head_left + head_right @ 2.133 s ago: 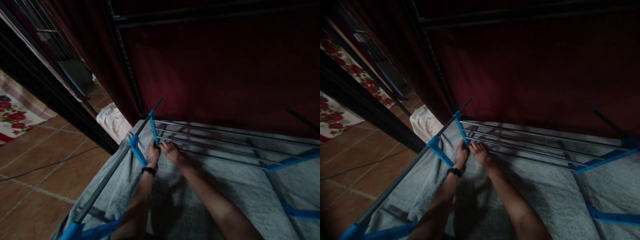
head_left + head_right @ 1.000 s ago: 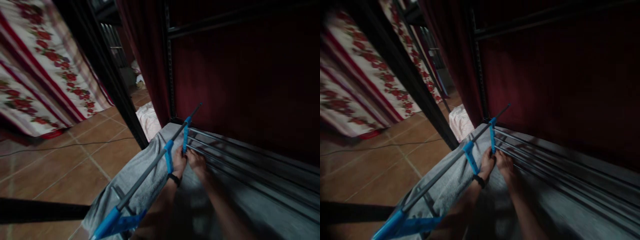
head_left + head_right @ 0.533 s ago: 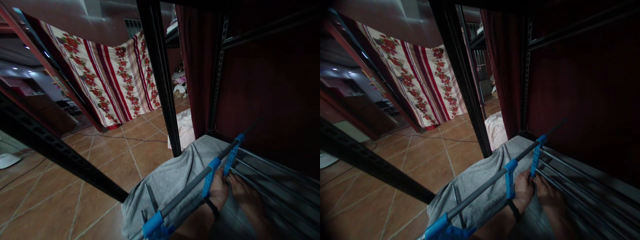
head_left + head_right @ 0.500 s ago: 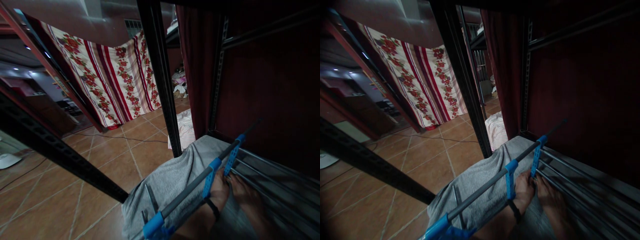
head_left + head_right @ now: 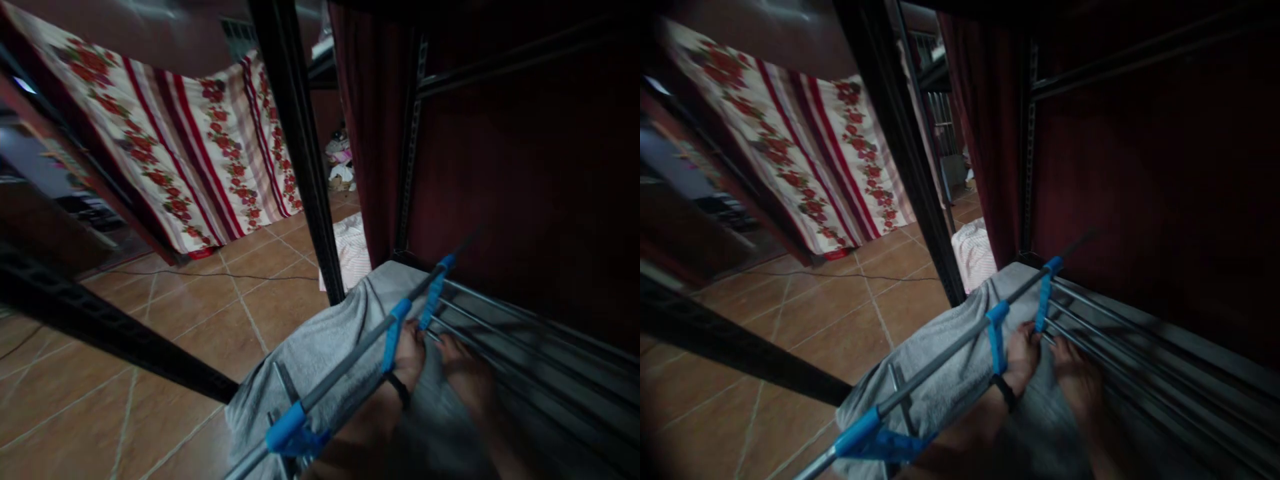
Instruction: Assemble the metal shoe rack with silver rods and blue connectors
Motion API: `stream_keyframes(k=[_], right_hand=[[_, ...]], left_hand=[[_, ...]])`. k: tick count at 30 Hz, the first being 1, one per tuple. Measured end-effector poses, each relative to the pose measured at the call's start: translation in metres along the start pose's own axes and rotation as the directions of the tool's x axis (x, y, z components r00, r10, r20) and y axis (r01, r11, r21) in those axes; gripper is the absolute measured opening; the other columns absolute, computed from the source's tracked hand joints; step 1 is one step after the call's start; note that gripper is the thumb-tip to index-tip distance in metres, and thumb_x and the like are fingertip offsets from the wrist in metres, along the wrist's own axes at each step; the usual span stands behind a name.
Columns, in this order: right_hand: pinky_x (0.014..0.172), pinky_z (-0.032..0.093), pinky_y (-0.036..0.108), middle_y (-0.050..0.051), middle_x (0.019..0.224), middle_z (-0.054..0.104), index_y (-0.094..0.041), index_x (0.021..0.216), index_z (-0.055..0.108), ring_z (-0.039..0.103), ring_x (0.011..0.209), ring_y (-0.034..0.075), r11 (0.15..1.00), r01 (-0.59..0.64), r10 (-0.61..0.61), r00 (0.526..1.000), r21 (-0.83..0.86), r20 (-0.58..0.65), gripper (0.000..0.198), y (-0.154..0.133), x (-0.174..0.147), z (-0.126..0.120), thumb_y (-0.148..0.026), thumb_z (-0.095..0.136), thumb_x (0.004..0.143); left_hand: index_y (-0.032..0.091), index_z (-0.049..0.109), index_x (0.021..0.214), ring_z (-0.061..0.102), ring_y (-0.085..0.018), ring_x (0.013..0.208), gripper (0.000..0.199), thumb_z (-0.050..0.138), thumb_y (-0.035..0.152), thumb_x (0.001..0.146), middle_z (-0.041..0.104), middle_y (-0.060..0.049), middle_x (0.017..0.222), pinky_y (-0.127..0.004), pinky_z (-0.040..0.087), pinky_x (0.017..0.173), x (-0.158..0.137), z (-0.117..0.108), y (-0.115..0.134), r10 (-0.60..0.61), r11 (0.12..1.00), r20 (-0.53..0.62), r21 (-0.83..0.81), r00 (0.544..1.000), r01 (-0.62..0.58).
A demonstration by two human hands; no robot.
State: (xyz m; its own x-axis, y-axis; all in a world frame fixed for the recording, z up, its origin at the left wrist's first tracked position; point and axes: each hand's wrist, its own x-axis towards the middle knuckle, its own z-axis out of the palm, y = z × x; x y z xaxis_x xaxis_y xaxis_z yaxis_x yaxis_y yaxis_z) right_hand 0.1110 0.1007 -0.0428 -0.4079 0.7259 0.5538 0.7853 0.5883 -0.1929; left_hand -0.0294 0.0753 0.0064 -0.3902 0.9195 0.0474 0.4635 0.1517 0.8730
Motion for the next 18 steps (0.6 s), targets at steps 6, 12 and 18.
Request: stream_keyframes(k=[6,12,18], right_hand=[[0.076,0.045,0.027,0.005,0.104,0.072,-0.022,0.107,0.063,0.066,0.092,0.017,0.981,-0.182,0.194,0.92,-0.068,0.341,0.034,-0.019,0.025,-0.029,-0.032,0.03,0.108],[0.083,0.047,0.027,0.004,0.115,0.071,-0.024,0.112,0.061,0.066,0.103,0.017,0.963,-0.259,0.267,0.874,-0.075,0.407,0.032,-0.013,0.027,-0.022,-0.036,0.032,0.108],[0.088,0.047,0.028,0.005,0.117,0.071,-0.024,0.114,0.062,0.065,0.108,0.018,0.96,-0.28,0.263,0.852,-0.031,0.452,0.032,-0.013,0.03,-0.029,-0.038,0.034,0.107]], left_hand=[[0.01,0.066,0.124,0.058,-0.027,0.125,0.035,0.049,0.013,0.093,0.065,-0.016,0.132,-0.039,0.04,0.113,0.013,0.011,-0.012,0.038,0.999,0.033,0.037,0.999,-0.039],[0.014,0.07,0.119,0.063,-0.025,0.117,0.032,0.053,0.013,0.091,0.069,-0.012,0.126,-0.037,0.045,0.107,0.021,0.015,-0.019,0.066,0.99,0.023,0.126,0.998,-0.068],[0.013,0.07,0.118,0.065,-0.026,0.115,0.031,0.054,0.015,0.091,0.07,-0.013,0.124,-0.037,0.046,0.104,0.022,0.016,-0.02,0.093,0.978,0.009,0.187,0.996,-0.093]])
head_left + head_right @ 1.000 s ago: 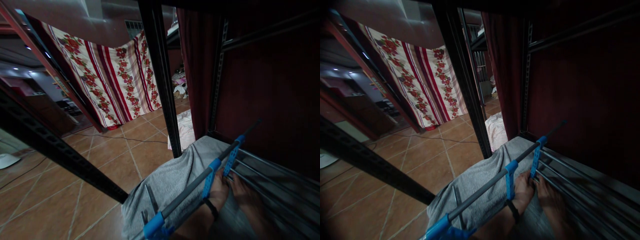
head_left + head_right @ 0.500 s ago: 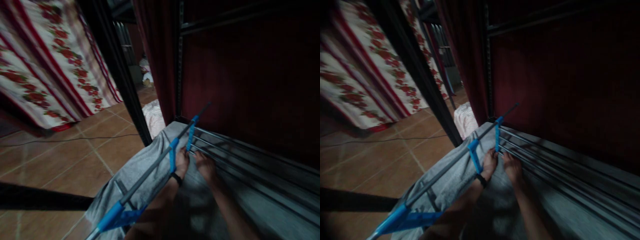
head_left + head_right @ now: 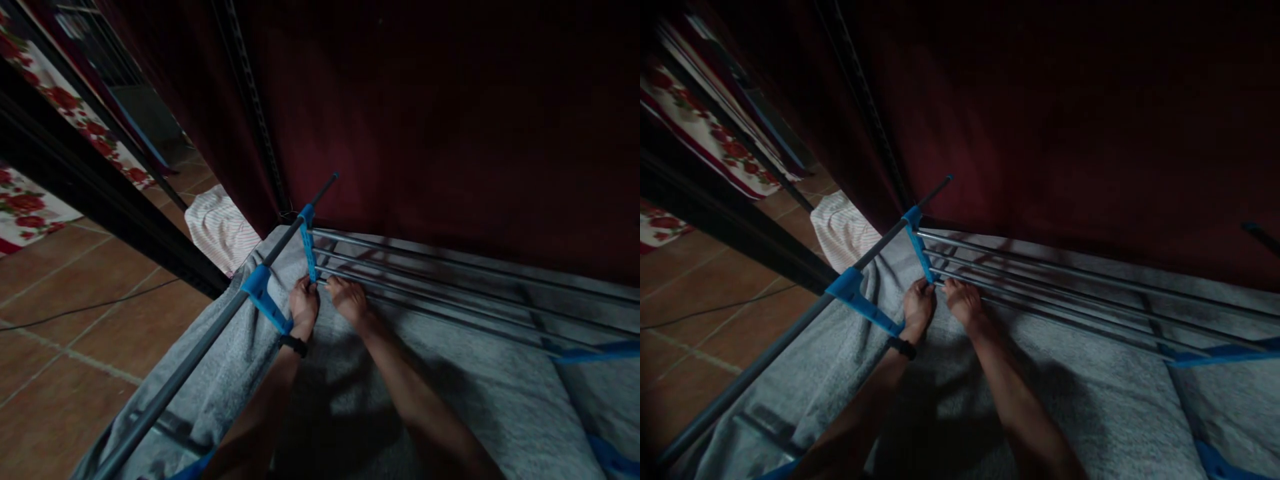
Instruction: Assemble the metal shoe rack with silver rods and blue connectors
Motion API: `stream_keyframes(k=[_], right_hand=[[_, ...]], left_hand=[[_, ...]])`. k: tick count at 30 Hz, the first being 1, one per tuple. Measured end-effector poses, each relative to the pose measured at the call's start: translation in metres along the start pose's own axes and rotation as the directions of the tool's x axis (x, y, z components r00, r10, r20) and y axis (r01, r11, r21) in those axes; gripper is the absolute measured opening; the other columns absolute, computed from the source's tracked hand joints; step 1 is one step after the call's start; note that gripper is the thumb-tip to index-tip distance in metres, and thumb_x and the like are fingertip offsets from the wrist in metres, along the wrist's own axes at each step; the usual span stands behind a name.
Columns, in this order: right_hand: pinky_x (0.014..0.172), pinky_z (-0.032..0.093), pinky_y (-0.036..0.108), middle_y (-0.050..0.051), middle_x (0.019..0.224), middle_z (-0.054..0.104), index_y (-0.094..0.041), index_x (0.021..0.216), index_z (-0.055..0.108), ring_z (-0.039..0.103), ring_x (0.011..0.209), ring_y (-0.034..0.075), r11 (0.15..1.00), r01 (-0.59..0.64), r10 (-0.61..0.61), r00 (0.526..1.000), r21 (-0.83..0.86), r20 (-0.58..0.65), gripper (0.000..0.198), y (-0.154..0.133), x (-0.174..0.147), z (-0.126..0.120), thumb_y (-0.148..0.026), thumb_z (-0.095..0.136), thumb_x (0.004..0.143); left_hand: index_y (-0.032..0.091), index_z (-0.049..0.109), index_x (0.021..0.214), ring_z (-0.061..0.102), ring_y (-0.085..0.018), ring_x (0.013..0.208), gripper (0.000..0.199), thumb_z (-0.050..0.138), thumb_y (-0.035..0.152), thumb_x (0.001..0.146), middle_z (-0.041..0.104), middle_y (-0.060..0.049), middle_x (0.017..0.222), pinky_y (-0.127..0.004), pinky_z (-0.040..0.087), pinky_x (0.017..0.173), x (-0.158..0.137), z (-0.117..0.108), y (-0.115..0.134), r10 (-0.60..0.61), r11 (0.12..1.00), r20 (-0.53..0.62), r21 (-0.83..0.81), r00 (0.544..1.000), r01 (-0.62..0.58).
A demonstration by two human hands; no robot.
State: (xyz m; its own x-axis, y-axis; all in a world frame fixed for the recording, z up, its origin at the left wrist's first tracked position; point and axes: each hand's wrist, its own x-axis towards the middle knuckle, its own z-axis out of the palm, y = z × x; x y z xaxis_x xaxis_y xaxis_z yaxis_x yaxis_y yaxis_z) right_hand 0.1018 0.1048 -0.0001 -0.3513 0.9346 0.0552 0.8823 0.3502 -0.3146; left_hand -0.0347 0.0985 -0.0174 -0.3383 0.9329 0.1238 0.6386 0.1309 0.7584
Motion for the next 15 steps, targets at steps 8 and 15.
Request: stream_keyframes(k=[8,15], right_hand=[[0.093,0.047,0.028,0.005,0.121,0.071,-0.024,0.118,0.063,0.065,0.113,0.018,0.999,-0.014,0.011,0.998,0.046,0.054,0.032,0.001,0.002,-0.008,-0.036,0.035,0.106],[0.091,0.048,0.029,0.006,0.116,0.073,-0.027,0.12,0.066,0.066,0.107,0.019,0.998,-0.03,0.025,0.995,0.058,0.095,0.035,0.004,0.007,-0.014,-0.039,0.036,0.105]], left_hand=[[0.015,0.068,0.124,0.065,-0.028,0.115,0.035,0.055,0.019,0.092,0.071,-0.013,0.123,-0.038,0.048,0.102,0.0,-0.001,-0.002,0.012,1.0,0.008,-0.003,1.0,-0.012],[0.013,0.068,0.123,0.067,-0.027,0.113,0.035,0.054,0.021,0.093,0.072,-0.014,0.12,-0.037,0.049,0.1,0.001,0.0,-0.005,0.011,1.0,0.009,-0.018,1.0,-0.011]])
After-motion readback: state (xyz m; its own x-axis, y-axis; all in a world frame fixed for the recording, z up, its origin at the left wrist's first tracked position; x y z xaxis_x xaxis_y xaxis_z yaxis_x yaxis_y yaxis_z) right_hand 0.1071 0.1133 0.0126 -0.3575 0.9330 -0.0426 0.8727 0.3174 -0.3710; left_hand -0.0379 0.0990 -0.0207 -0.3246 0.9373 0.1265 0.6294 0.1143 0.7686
